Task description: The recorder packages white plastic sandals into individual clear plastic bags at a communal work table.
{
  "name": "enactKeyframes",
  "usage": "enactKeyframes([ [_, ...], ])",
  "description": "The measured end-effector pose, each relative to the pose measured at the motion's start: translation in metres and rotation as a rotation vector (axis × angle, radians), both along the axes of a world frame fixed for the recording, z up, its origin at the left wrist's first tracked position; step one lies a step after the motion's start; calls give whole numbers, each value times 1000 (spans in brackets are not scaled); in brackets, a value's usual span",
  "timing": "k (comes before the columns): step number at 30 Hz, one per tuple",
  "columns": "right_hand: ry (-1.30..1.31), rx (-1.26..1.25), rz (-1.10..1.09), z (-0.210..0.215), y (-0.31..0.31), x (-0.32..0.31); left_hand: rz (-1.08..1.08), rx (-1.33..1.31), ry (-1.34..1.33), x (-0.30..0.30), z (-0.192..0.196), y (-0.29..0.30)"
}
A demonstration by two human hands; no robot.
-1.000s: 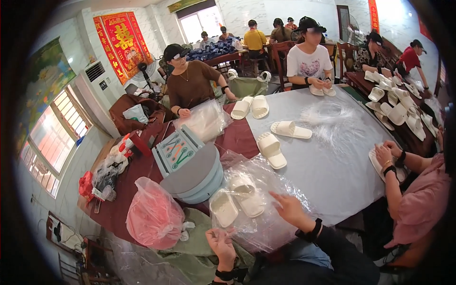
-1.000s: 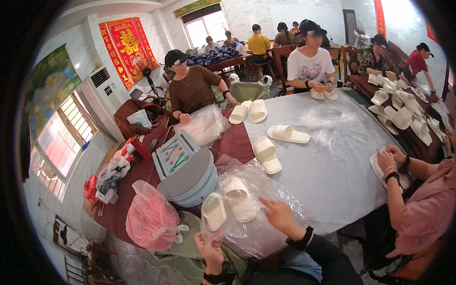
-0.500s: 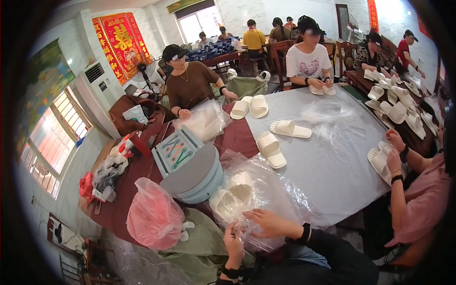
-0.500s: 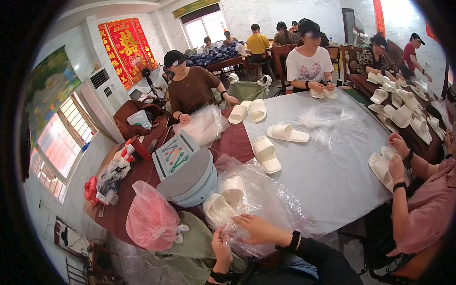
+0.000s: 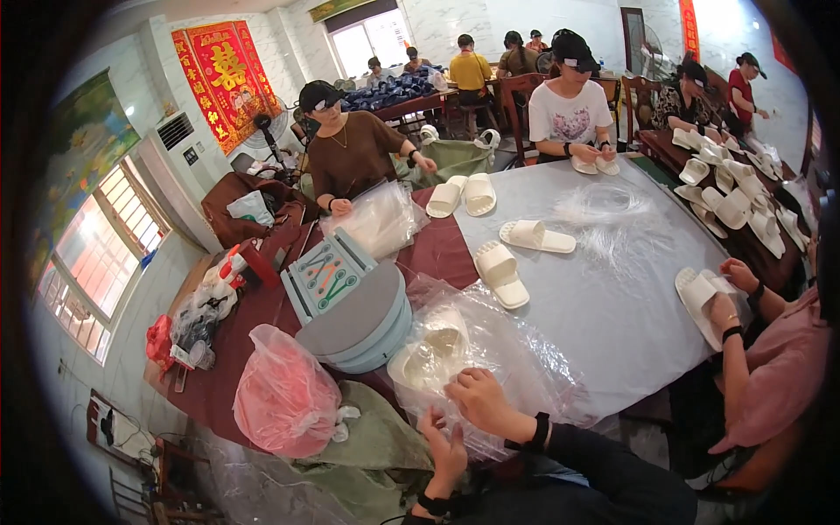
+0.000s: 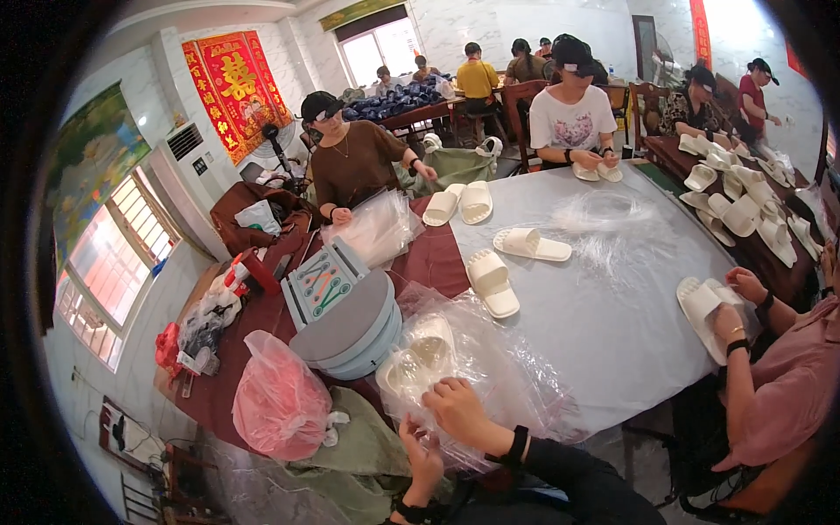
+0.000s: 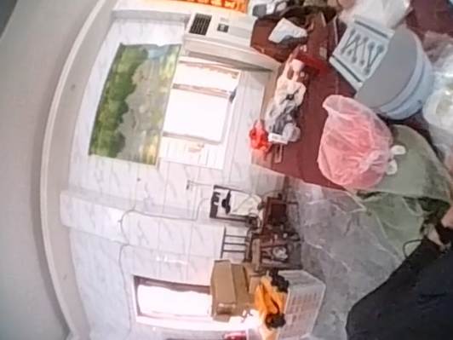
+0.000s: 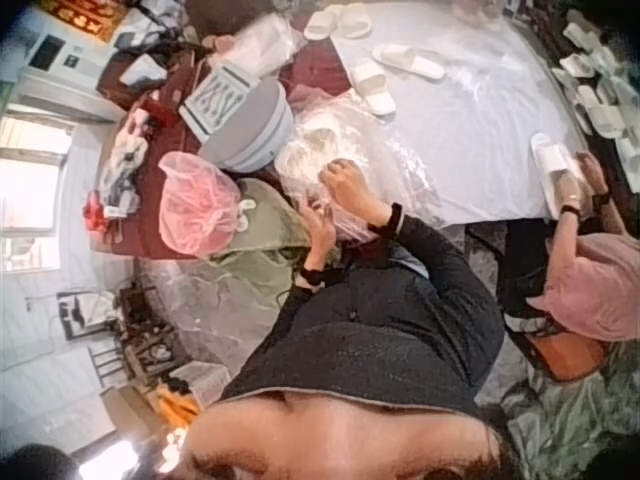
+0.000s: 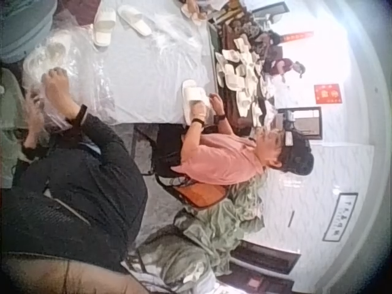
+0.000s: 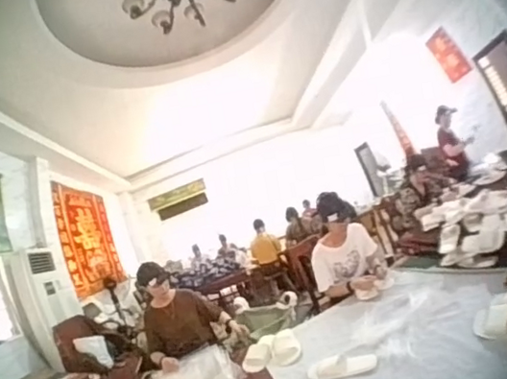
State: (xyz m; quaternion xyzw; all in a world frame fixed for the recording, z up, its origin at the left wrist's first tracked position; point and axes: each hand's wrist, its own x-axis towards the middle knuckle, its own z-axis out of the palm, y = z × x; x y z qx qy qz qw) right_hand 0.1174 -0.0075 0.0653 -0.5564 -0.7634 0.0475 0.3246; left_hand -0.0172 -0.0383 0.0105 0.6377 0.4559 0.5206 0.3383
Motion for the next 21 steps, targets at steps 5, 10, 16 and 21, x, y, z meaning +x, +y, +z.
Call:
enactKeyframes([
  [5,137,201,-112,19,19,-13,104,-132,76,-10,-30,12],
  [10,377,260,-71,16,28,-22,-58,118,919,-6,-41,13],
  [16,821,303,-200,51,7,-13,-73,41,965,-7,-36,13],
  [21,881,406,-155,59,-11,-2,-513,-241,581,-17,6,8],
])
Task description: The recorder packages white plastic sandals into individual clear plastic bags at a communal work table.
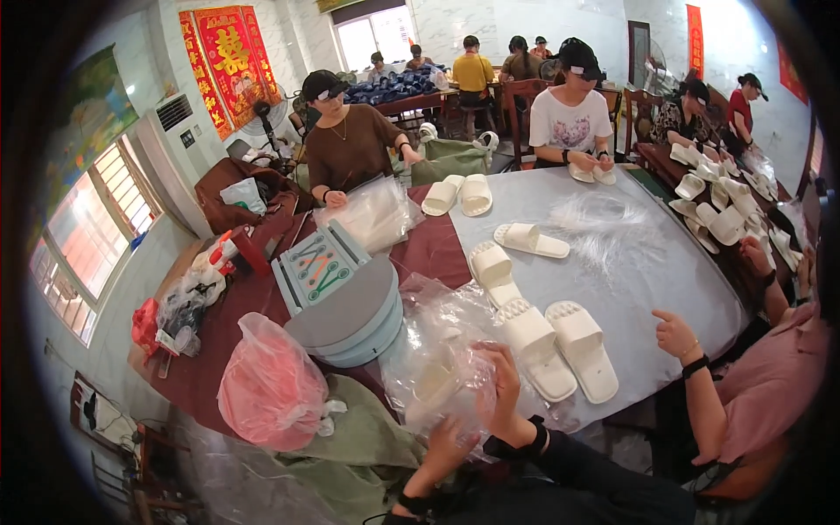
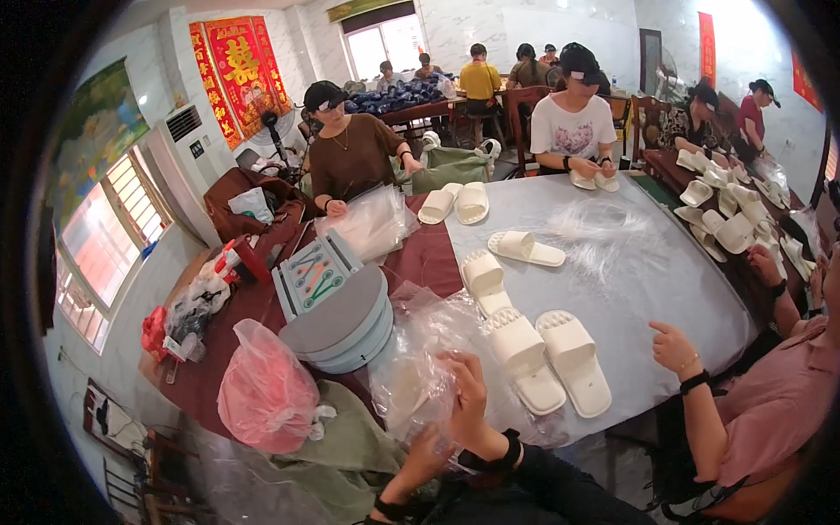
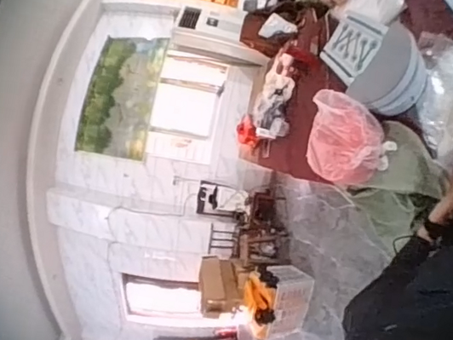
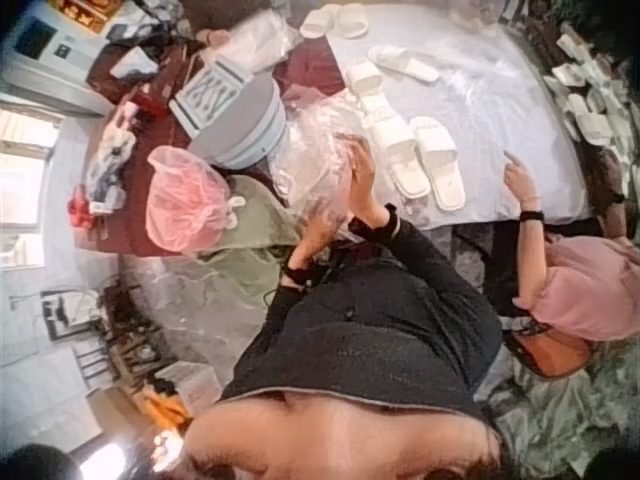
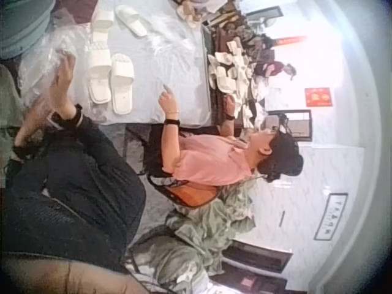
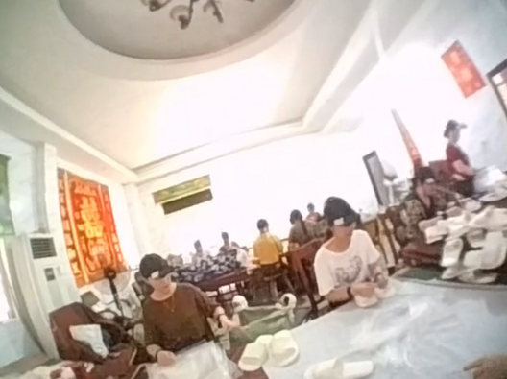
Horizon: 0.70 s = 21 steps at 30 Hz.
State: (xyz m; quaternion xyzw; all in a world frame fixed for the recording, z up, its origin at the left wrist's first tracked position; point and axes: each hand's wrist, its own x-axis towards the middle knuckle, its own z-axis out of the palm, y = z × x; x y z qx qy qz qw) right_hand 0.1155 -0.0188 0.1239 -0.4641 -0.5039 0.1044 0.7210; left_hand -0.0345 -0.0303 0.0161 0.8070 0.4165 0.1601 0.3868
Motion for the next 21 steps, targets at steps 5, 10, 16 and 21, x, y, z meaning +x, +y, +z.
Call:
enactKeyframes([
  [5,-276,156,41,12,-26,-1,-228,-854,-972,-21,60,-24],
  [10,-495,402,487,10,-36,-18,-171,-1162,-1332,-22,84,-33],
  [16,-613,502,844,10,-39,-20,-182,-953,-1346,-19,137,-24],
  [21,-717,335,569,4,-47,-30,75,-656,-1342,-36,133,-23],
])
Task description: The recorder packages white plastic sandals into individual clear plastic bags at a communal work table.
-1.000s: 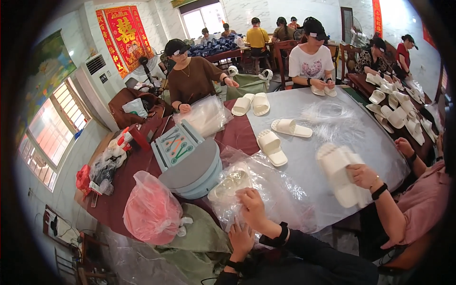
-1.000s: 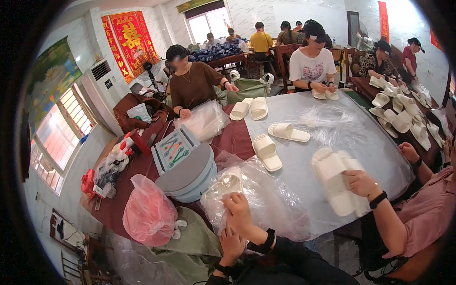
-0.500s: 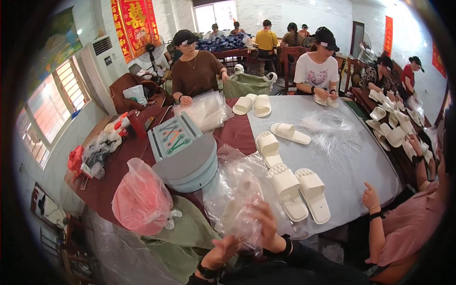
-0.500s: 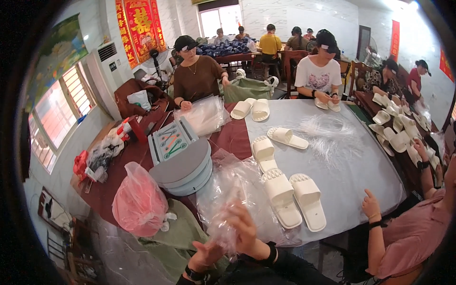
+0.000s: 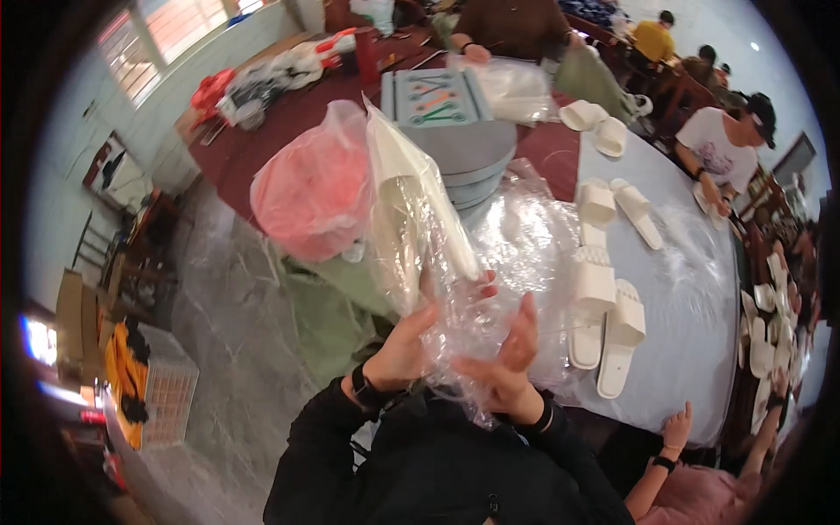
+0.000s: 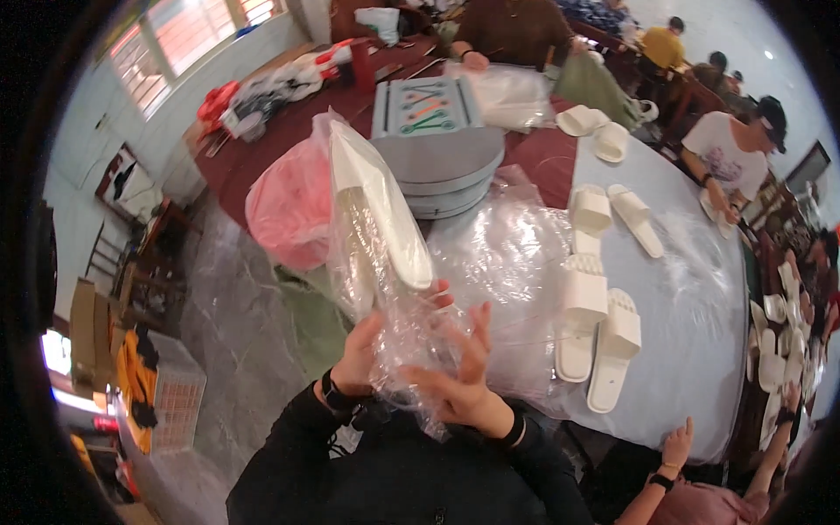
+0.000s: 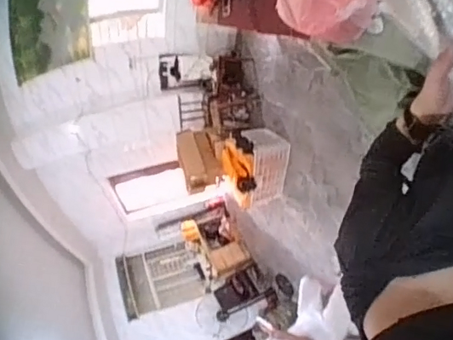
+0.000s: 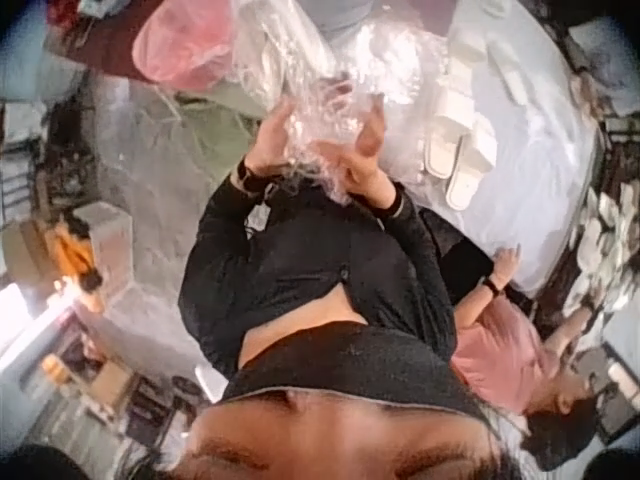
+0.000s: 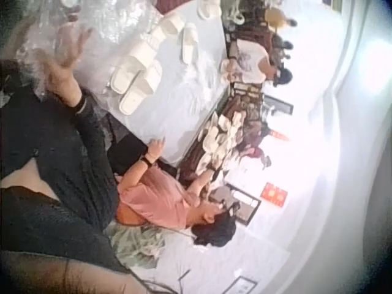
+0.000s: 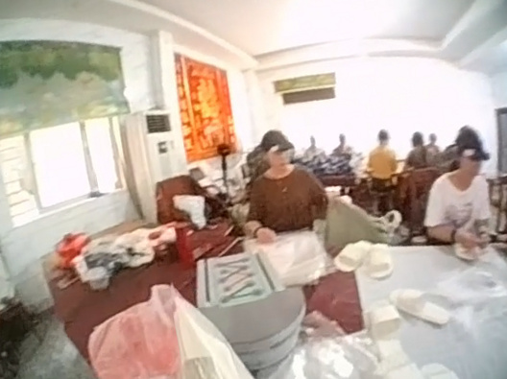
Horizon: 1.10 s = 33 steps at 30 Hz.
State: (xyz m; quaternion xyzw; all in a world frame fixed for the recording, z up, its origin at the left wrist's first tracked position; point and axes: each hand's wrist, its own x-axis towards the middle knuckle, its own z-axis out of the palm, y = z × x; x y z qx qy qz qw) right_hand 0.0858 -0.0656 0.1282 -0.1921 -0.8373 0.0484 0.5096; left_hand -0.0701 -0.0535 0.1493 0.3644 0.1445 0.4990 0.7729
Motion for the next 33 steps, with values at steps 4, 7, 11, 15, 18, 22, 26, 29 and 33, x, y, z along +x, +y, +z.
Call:
enactKeyframes([
  [4,298,-610,273,-12,11,-17,86,-203,64,-15,-19,-8],
  [7,333,-815,561,-26,19,-8,112,-316,121,-28,-59,-14],
  [11,787,-1246,592,-33,9,-8,-239,279,909,-78,-92,-12],
  [15,1038,-1461,572,-44,15,-6,-417,227,816,-107,-99,-12],
  [18,1086,-1474,632,-62,25,0,-637,129,922,-143,-131,-4],
  [22,910,-1507,664,-60,33,-3,-240,767,1876,-146,-193,-26],
  [26,937,-1470,870,-63,41,-6,-268,1014,1941,-145,-218,-37],
  [29,253,-1124,289,-75,42,-11,-171,1008,1882,-137,-210,-38],
  [33,849,-1546,892,-85,43,-31,-235,1037,1997,-157,-231,-51],
])
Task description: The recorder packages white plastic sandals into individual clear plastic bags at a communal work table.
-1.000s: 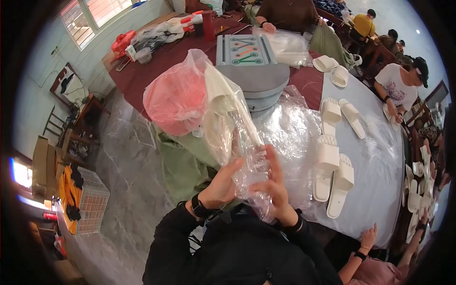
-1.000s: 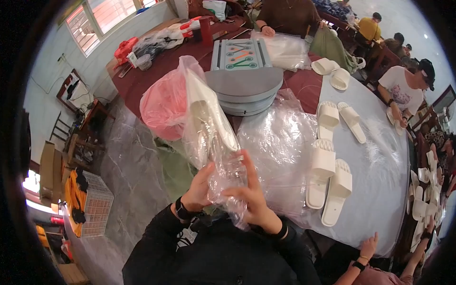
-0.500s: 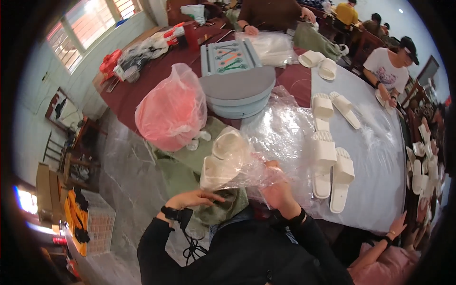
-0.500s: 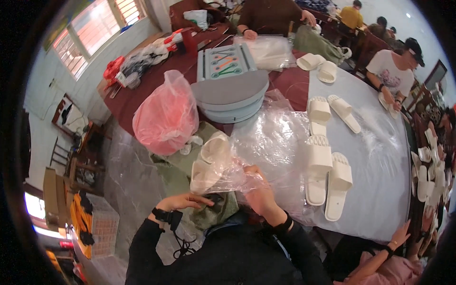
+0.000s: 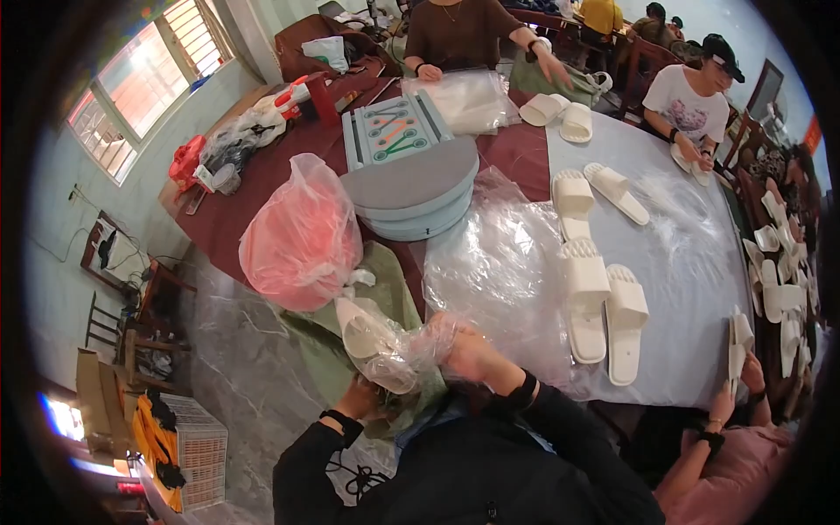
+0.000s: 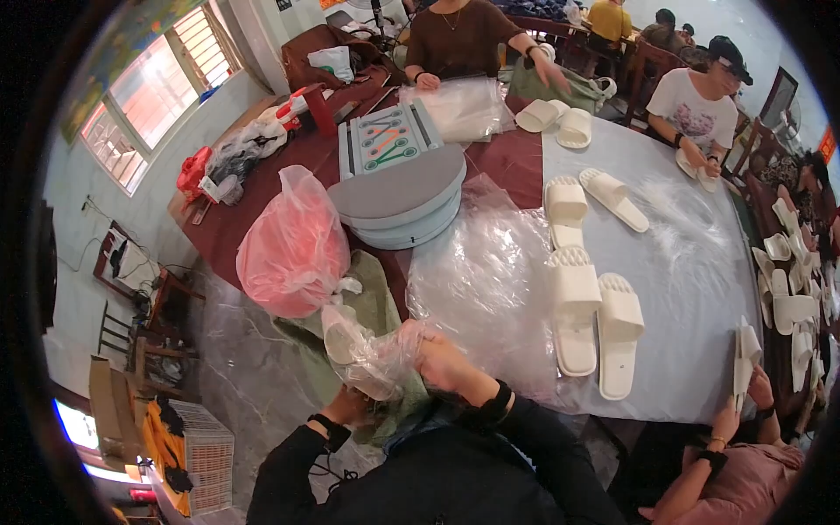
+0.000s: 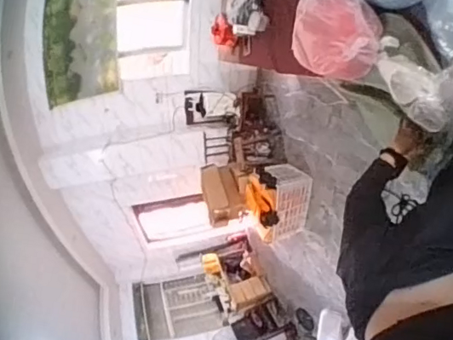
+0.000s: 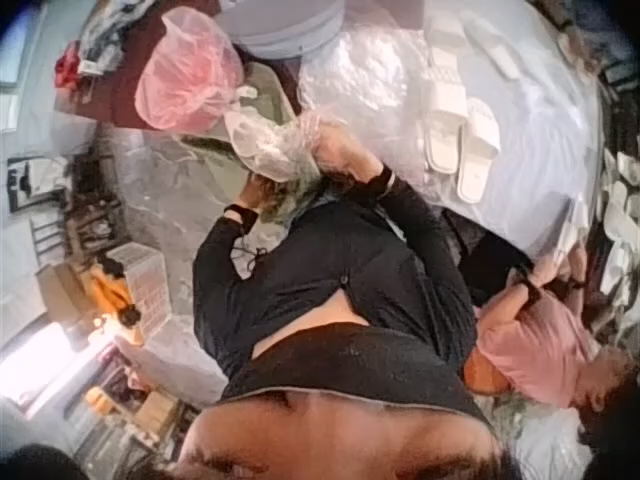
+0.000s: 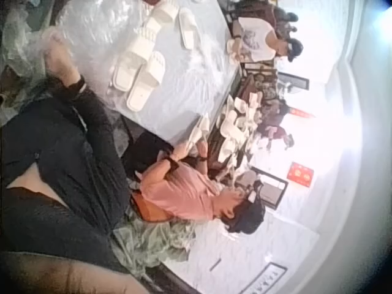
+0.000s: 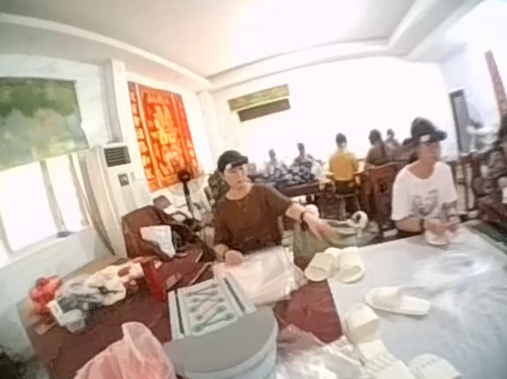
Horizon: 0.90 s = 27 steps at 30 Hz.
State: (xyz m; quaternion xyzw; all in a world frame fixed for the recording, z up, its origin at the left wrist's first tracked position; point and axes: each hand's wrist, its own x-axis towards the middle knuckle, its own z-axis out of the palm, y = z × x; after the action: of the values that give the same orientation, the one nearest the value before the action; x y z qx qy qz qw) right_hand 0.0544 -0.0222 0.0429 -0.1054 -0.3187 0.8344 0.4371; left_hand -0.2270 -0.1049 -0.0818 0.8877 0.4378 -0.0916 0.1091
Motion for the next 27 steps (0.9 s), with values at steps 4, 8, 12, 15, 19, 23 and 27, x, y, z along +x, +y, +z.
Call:
enactKeyframes([
  [4,105,-98,84,-5,4,-1,0,-59,-14,7,13,-7],
  [8,-3,-52,215,5,6,-9,228,-451,387,-7,12,-24],
  [12,-220,370,407,-11,6,-39,295,-581,364,-28,35,-30],
  [15,-298,576,575,-27,-4,-60,359,-708,341,-40,63,-35],
  [19,-476,772,724,-51,-26,-80,379,-718,348,-50,70,-43],
  [23,-545,733,849,-63,-11,-76,290,-673,293,-47,85,-34],
  [27,-584,679,643,-68,-10,-70,235,-696,243,-45,88,-31],
])
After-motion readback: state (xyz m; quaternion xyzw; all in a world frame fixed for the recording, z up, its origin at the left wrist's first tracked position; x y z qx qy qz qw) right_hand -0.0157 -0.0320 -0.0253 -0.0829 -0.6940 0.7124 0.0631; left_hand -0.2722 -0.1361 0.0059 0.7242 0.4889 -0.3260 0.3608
